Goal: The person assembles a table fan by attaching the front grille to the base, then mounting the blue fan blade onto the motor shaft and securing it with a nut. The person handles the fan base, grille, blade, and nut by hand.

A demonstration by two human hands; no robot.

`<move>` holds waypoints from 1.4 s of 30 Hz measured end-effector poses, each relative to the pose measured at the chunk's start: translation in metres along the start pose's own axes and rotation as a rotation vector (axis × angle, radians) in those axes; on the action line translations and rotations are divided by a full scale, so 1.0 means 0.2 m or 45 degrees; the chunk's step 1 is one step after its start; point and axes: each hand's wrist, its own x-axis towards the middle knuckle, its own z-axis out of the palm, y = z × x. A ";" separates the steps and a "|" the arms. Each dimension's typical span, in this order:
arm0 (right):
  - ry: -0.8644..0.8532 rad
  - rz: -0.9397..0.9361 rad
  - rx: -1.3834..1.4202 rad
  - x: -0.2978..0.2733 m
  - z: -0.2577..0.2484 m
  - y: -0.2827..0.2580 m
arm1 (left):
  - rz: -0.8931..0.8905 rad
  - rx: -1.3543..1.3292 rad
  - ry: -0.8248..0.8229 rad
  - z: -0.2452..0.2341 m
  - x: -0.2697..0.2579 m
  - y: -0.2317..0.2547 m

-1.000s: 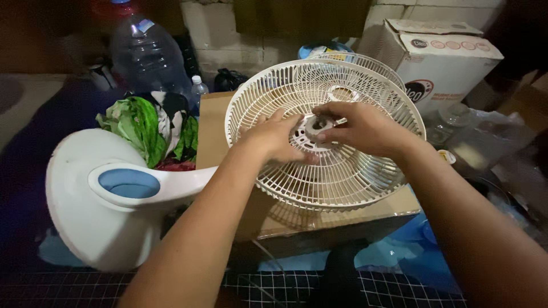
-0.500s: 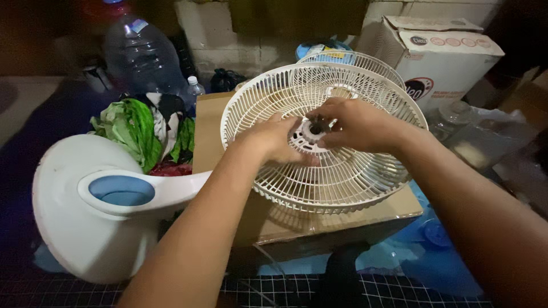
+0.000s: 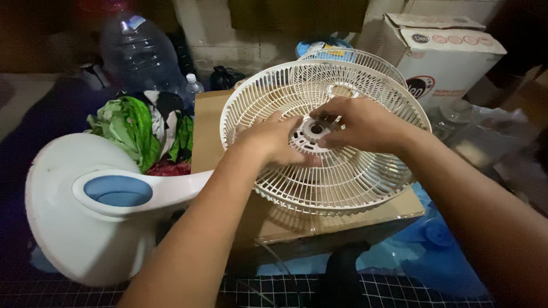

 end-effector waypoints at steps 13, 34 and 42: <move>0.012 0.051 0.009 0.00 0.02 0.02 | 0.030 -0.047 0.009 -0.01 0.02 0.01; 0.017 0.091 0.061 0.00 0.01 0.06 | 0.106 -0.057 -0.002 0.02 0.07 -0.02; -0.073 0.204 -0.021 -0.02 -0.01 0.01 | 0.065 -0.015 -0.011 0.00 0.03 0.02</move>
